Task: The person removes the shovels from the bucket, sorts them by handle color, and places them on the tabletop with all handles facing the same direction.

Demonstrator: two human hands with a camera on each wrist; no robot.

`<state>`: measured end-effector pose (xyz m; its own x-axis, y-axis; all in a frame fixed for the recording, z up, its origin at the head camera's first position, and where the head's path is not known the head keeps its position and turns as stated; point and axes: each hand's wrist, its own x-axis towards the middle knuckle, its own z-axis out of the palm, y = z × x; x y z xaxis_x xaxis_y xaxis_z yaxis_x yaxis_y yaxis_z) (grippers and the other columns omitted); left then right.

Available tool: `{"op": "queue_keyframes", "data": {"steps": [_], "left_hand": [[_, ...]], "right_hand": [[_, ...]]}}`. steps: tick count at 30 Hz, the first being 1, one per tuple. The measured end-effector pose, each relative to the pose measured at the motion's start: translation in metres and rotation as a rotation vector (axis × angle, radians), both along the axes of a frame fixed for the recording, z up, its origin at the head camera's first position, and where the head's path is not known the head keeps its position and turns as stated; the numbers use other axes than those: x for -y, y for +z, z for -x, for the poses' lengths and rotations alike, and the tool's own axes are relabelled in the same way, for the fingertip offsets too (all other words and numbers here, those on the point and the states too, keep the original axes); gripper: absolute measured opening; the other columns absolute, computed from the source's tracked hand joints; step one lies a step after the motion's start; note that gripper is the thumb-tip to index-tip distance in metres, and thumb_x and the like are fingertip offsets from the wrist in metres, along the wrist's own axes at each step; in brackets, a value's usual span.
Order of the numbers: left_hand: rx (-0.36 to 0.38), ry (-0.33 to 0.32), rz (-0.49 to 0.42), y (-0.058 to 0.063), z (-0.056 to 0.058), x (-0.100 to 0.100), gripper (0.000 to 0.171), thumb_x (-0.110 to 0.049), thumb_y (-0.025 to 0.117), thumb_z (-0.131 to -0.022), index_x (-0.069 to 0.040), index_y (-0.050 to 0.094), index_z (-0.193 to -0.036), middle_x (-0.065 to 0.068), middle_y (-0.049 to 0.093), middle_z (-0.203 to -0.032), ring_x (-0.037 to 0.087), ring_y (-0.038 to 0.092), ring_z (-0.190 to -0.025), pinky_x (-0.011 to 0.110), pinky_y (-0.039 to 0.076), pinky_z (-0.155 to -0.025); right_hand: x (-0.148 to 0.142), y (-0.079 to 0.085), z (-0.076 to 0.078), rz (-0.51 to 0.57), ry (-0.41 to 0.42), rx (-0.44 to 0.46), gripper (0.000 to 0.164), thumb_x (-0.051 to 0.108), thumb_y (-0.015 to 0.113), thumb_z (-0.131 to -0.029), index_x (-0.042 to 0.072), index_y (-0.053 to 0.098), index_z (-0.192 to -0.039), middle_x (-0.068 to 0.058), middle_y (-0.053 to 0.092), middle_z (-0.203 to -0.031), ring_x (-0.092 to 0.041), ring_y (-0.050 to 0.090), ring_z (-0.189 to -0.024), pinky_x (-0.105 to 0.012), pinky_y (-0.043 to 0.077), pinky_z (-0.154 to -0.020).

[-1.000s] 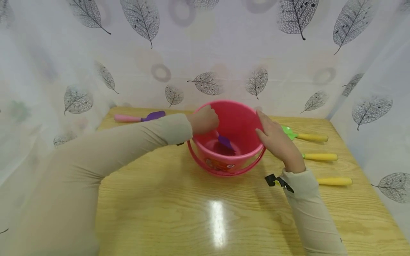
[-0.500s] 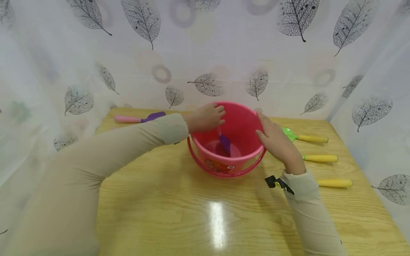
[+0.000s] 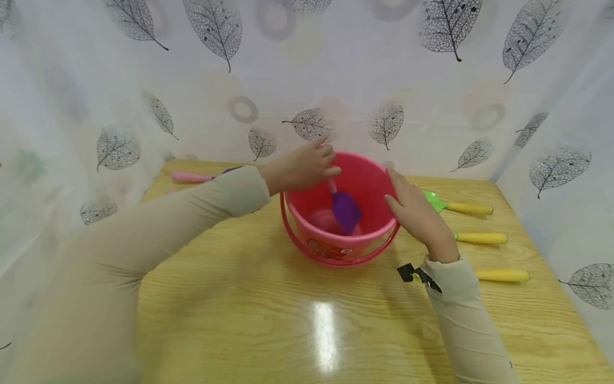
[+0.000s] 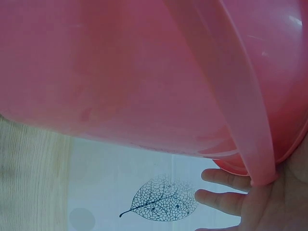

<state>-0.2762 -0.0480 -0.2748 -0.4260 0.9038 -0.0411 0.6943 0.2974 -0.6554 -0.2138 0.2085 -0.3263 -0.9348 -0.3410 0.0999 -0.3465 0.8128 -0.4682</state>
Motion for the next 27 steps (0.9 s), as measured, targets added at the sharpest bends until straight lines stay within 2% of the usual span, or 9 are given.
{"op": "queue_keyframes", "data": {"steps": [6, 11, 15, 21, 27], "left_hand": [[-0.038, -0.001, -0.063, 0.004, 0.002, 0.015, 0.024, -0.012, 0.042, -0.095, -0.003, 0.053, -0.114, 0.017, 0.061, -0.117, 0.032, 0.05, -0.121, 0.043, 0.026, -0.116], [-0.081, -0.023, -0.188, 0.004, 0.005, 0.03, 0.021, -0.011, 0.044, -0.095, 0.002, 0.053, -0.11, 0.022, 0.06, -0.12, 0.035, 0.049, -0.125, 0.041, 0.026, -0.116], [-0.13, -0.026, -0.283, 0.005, 0.005, 0.044, 0.019, -0.01, 0.045, -0.095, 0.003, 0.053, -0.107, 0.021, 0.062, -0.117, 0.034, 0.053, -0.121, 0.04, 0.03, -0.114], [-0.103, 0.007, -0.434, 0.004, 0.002, 0.069, 0.022, -0.004, 0.042, -0.094, 0.004, 0.054, -0.11, 0.019, 0.062, -0.108, 0.033, 0.055, -0.108, 0.042, 0.029, -0.114], [0.003, 0.053, -0.605, -0.004, -0.005, 0.089, 0.02, -0.002, 0.038, -0.092, 0.005, 0.051, -0.106, 0.02, 0.054, -0.09, 0.036, 0.051, -0.091, 0.046, 0.035, -0.108]], "right_hand": [[0.0, 0.001, -0.001, -0.002, -0.005, 0.005, 0.063, 0.022, 0.036, -0.099, 0.007, 0.006, -0.152, -0.015, 0.013, -0.158, -0.042, 0.017, -0.143, -0.059, 0.017, -0.114], [-0.001, 0.001, -0.002, -0.003, -0.009, 0.01, 0.063, 0.023, 0.037, -0.099, 0.007, 0.006, -0.152, -0.015, 0.013, -0.158, -0.041, 0.017, -0.143, -0.059, 0.017, -0.114], [-0.001, 0.001, -0.002, 0.003, -0.009, 0.016, 0.063, 0.024, 0.037, -0.099, 0.008, 0.006, -0.152, -0.014, 0.013, -0.158, -0.041, 0.017, -0.143, -0.059, 0.018, -0.114], [0.0, 0.001, -0.001, 0.004, -0.009, 0.018, 0.063, 0.025, 0.037, -0.099, 0.008, 0.006, -0.152, -0.013, 0.013, -0.158, -0.039, 0.017, -0.144, -0.059, 0.019, -0.113], [0.0, 0.002, -0.001, 0.007, -0.007, 0.017, 0.063, 0.025, 0.037, -0.099, 0.007, 0.007, -0.152, -0.014, 0.014, -0.158, -0.04, 0.018, -0.143, -0.059, 0.021, -0.112]]}}
